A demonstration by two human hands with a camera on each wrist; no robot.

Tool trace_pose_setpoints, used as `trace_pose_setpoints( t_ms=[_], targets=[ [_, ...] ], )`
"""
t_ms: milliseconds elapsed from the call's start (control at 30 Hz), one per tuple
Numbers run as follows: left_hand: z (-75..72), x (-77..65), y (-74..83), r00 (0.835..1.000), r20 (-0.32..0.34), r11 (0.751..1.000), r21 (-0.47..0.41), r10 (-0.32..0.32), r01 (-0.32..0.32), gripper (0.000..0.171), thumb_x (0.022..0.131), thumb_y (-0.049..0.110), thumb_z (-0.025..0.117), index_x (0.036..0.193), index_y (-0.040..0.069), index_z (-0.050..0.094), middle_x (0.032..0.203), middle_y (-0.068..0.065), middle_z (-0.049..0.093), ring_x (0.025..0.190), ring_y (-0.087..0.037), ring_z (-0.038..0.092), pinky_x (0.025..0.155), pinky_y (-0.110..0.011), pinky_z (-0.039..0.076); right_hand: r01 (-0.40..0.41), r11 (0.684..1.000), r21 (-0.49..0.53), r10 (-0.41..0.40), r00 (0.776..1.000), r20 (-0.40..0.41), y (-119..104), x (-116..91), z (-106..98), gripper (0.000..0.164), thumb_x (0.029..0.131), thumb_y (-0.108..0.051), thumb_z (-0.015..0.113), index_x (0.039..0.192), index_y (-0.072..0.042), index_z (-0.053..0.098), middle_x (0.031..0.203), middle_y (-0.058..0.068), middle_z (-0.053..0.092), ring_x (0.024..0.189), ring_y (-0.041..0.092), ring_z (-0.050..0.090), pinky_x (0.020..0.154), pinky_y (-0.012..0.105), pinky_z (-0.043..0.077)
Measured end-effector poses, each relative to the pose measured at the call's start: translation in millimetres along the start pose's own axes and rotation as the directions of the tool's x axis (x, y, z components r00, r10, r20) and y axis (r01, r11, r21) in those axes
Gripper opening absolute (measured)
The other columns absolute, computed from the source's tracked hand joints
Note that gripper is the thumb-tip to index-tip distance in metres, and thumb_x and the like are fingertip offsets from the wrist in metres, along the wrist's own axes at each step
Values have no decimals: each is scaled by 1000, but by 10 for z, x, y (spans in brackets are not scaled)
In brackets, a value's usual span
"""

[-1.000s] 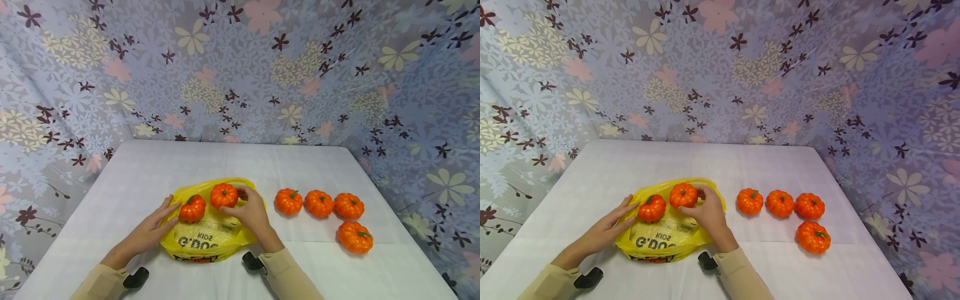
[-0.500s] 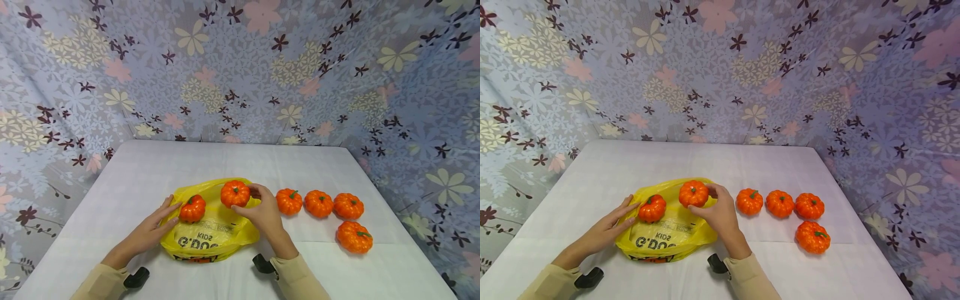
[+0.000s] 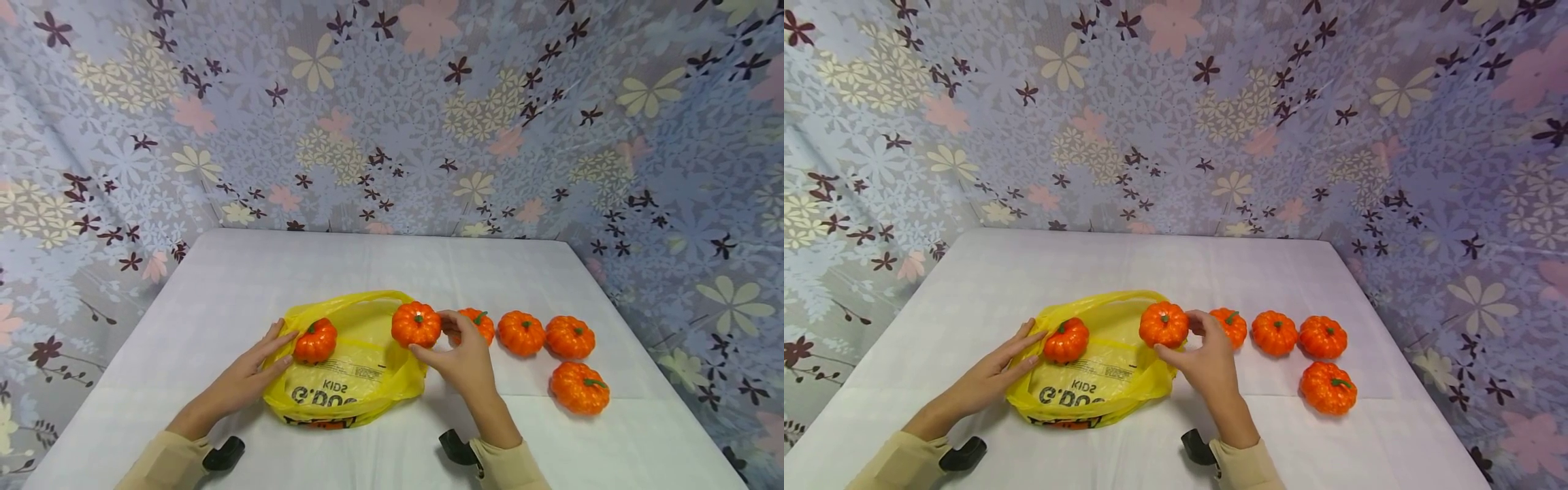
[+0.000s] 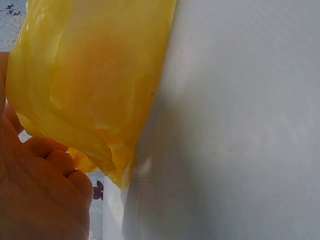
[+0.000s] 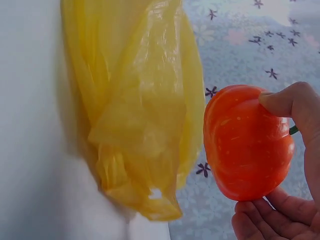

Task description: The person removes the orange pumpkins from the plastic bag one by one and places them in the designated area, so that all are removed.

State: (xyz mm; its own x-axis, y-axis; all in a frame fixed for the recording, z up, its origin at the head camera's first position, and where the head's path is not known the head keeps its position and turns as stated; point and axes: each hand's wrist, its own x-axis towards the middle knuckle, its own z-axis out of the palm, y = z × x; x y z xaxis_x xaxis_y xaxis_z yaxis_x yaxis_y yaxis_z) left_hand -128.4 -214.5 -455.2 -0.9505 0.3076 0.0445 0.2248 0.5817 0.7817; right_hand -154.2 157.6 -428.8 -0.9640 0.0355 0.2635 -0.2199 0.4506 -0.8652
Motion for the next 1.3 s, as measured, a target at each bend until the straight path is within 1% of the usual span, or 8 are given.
trace_pose_setpoints(
  t_ms=[133, 233, 367, 533, 667, 867, 1067, 1300],
  targets=[
    [8, 11, -14, 1000, 3, 1000, 1, -10, 10, 55, 106, 34, 52, 155, 12, 41, 166, -17, 10, 151, -41, 9, 115, -67, 13, 1, 1000, -18, -1, 1000, -14, 42, -61, -114, 68, 68, -22, 96, 125, -5, 62, 119, 8, 64, 109, 24, 61, 95, 49, 53],
    [14, 18, -14, 1000, 4, 1000, -1, -16, 16, 55, 106, 34, 53, 155, 13, 41, 166, -16, 10, 151, -39, 9, 115, -66, 14, -8, 999, -54, 6, 999, -39, 82, -112, -203, 69, 67, -21, 96, 125, -5, 62, 118, 9, 65, 108, 25, 61, 93, 49, 53],
    [16, 23, -16, 1000, 5, 1000, 2, -15, 15, 54, 106, 34, 52, 155, 13, 41, 166, -16, 11, 151, -39, 9, 115, -66, 14, -13, 995, -100, 7, 998, -68, 127, -177, -304, 70, 66, -24, 97, 125, -5, 63, 115, 10, 67, 107, 26, 61, 94, 50, 49],
    [7, 3, -23, 1000, 3, 1000, 2, -15, 15, 55, 106, 34, 52, 156, 14, 40, 166, -17, 11, 151, -40, 9, 115, -66, 13, -6, 992, -124, -4, 997, -81, 144, -237, -392, 71, 66, -26, 97, 124, -5, 63, 116, 9, 67, 106, 25, 62, 96, 50, 48],
    [8, 3, -31, 1000, 0, 1000, -1, -9, 9, 54, 106, 35, 52, 156, 15, 41, 166, -17, 11, 151, -40, 10, 115, -66, 14, -27, 986, -164, 11, 995, -101, 149, -291, -469, 72, 66, -28, 97, 125, -5, 62, 118, 9, 66, 107, 26, 61, 97, 50, 48],
    [16, 7, -35, 1000, 4, 1000, -2, -27, 27, 55, 106, 35, 53, 156, 16, 41, 166, -15, 11, 151, -39, 11, 115, -65, 15, -53, 977, -208, 23, 989, -145, 193, -375, -615, 74, 66, -29, 97, 127, -4, 62, 119, 12, 66, 108, 28, 61, 97, 51, 47],
    [23, 9, -26, 999, 5, 999, 0, -37, 37, 55, 106, 35, 53, 156, 16, 41, 167, -14, 11, 151, -39, 10, 116, -64, 15, -100, 969, -225, 60, 982, -178, 250, -440, -740, 74, 66, -31, 97, 126, -4, 62, 119, 13, 66, 107, 29, 61, 98, 53, 47],
    [29, 19, -35, 999, 3, 999, -1, -32, 32, 55, 106, 35, 52, 156, 16, 41, 166, -15, 11, 151, -39, 10, 115, -65, 15, -169, 961, -217, 132, 976, -175, 296, -526, -889, 80, 68, -35, 96, 130, -1, 59, 122, 17, 64, 111, 32, 59, 99, 54, 44]
  ],
)
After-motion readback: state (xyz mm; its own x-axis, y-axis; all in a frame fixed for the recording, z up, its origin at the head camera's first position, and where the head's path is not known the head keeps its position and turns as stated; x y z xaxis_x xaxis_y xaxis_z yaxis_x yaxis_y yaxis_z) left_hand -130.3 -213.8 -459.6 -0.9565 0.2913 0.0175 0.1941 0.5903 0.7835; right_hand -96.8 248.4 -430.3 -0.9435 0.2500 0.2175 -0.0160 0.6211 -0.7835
